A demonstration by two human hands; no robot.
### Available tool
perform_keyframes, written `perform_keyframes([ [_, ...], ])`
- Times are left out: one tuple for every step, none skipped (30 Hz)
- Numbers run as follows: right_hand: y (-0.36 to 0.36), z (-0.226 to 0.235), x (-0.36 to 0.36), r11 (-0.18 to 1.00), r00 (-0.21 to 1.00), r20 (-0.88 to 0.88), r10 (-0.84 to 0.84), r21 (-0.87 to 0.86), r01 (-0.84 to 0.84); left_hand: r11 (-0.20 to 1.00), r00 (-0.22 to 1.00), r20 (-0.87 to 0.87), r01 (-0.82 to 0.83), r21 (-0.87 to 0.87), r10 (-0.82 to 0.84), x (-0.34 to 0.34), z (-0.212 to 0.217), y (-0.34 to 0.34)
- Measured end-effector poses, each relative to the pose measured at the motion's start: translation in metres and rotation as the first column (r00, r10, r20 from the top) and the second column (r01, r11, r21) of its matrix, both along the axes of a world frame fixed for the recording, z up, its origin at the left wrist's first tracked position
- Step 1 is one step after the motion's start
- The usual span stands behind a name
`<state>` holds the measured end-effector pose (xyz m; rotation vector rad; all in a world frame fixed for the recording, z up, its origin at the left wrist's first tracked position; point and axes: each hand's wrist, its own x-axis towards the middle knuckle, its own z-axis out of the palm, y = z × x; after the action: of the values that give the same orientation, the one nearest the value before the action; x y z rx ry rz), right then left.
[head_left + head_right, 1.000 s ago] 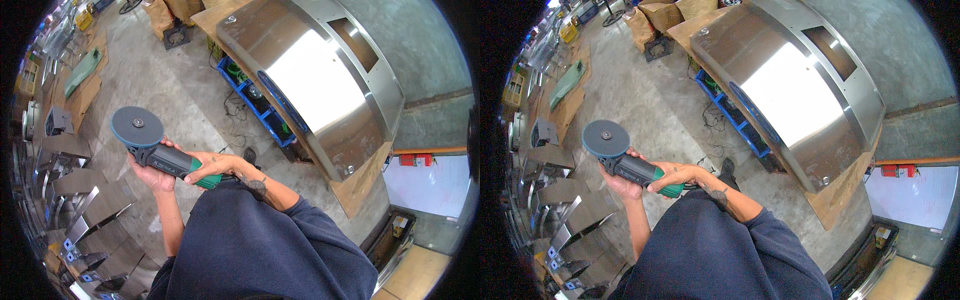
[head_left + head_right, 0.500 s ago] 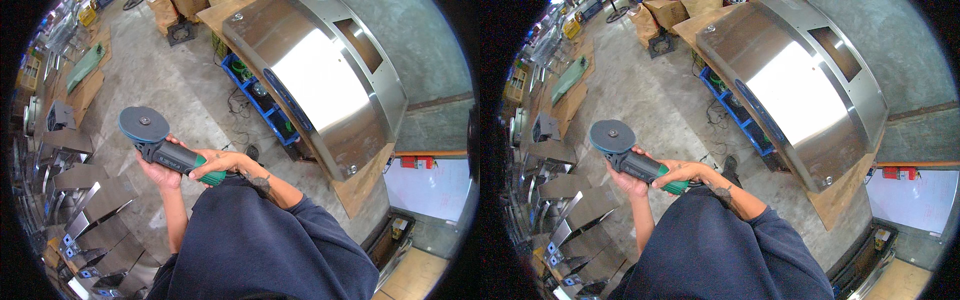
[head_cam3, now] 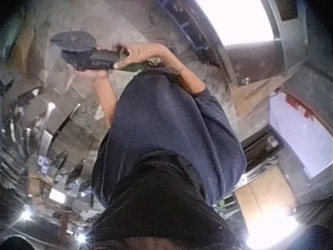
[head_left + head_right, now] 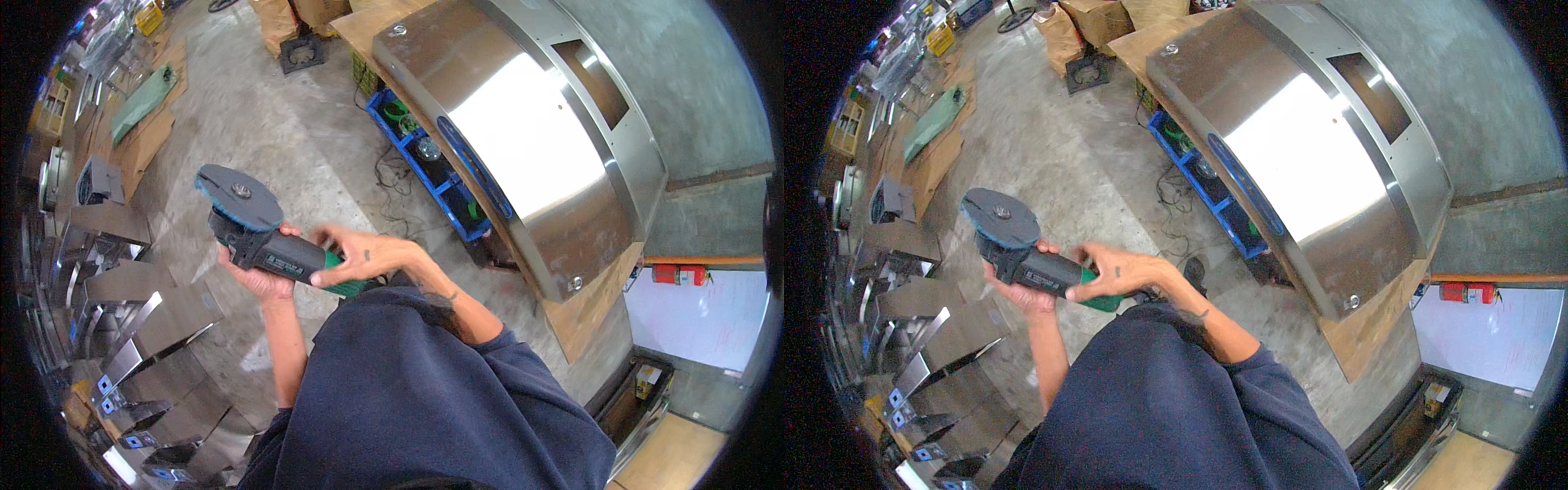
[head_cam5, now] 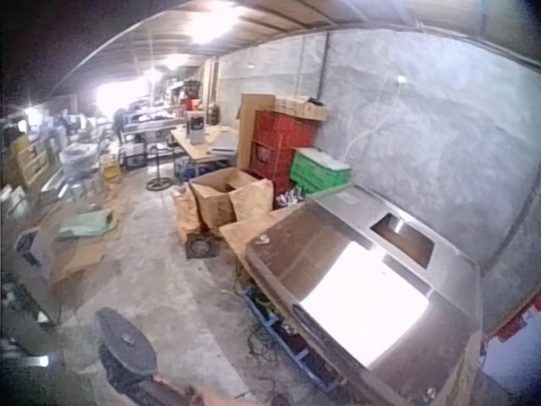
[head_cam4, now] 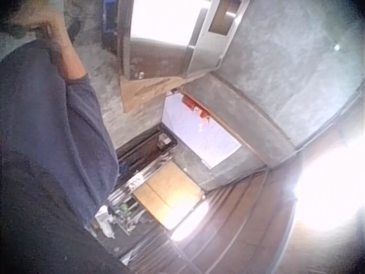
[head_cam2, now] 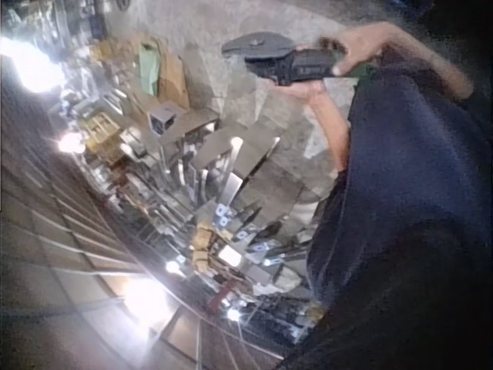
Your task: The person changes the disc on an angle grinder, then uses it to polish a large stainless steel panel on a workbench. They switch discs again and continue polishing the same panel.
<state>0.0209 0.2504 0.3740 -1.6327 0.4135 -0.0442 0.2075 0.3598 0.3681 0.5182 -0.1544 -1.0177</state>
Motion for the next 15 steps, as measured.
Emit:
perform_keyframes([
  [-0.005,0.021,-0.001,0.986,0.993,0.044,-0.108,-0.126,0.112,1.000,0.999,0.028,-0.023,0.019,0.023,0.000,0.002,0.003],
  [-0.008,0.049,0.006,0.960,0.973,0.163,-0.164,-0.200,0.196,1.000,0.997,0.081,-0.012,0.017,0.010,0.004,0.000,0.007],
  [-0.010,0.076,0.014,0.920,0.935,0.283,-0.214,-0.262,0.290,1.000,0.991,0.133,0.006,0.016,-0.008,0.011,-0.006,0.011],
  [-0.004,0.101,0.025,0.861,0.919,0.315,-0.236,-0.371,0.348,0.999,0.983,0.180,0.031,0.011,-0.032,0.016,-0.009,0.013],
  [0.002,0.120,0.038,0.786,0.901,0.350,-0.256,-0.467,0.405,0.997,0.987,0.162,-0.016,0.074,0.004,0.010,-0.002,0.009],
  [0.007,0.130,0.049,0.699,0.882,0.390,-0.266,-0.552,0.455,0.988,0.988,0.149,-0.066,0.138,0.045,-0.003,0.013,0.002],
  [0.010,0.128,0.059,0.694,0.914,0.315,-0.256,-0.598,0.400,0.974,0.986,0.141,-0.116,0.197,0.089,-0.011,0.021,-0.003],
  [0.010,0.125,0.068,0.690,0.939,0.235,-0.249,-0.638,0.343,0.987,0.995,0.061,-0.083,0.137,0.076,-0.019,0.025,-0.006],
  [0.010,0.120,0.075,0.685,0.958,0.153,-0.243,-0.673,0.281,0.987,0.993,0.076,-0.104,0.122,0.095,-0.029,0.033,-0.009],
  [0.018,0.098,0.077,0.503,0.853,0.432,-0.295,-0.689,0.522,0.991,0.996,0.038,-0.087,0.099,0.083,-0.023,0.020,-0.007],
  [0.018,0.085,0.078,0.462,0.813,0.509,-0.282,-0.671,0.580,0.994,0.997,0.000,-0.079,0.079,0.079,-0.020,0.013,-0.006],
  [0.017,0.075,0.079,0.423,0.769,0.582,-0.265,-0.646,0.635,0.994,0.998,-0.002,-0.068,0.085,0.068,-0.021,0.007,-0.004],
  [0.019,0.074,0.080,0.383,0.717,0.651,-0.248,-0.614,0.690,0.994,0.999,-0.003,-0.053,0.094,0.054,-0.021,0.004,-0.001],
  [0.020,0.074,0.080,0.407,0.743,0.620,-0.252,-0.629,0.663,0.994,0.999,-0.005,-0.038,0.103,0.039,-0.022,0.003,0.001],
  [0.020,0.076,0.078,0.430,0.767,0.589,-0.254,-0.642,0.635,0.990,0.998,-0.025,-0.053,0.127,0.057,-0.025,0.003,0.002],
])
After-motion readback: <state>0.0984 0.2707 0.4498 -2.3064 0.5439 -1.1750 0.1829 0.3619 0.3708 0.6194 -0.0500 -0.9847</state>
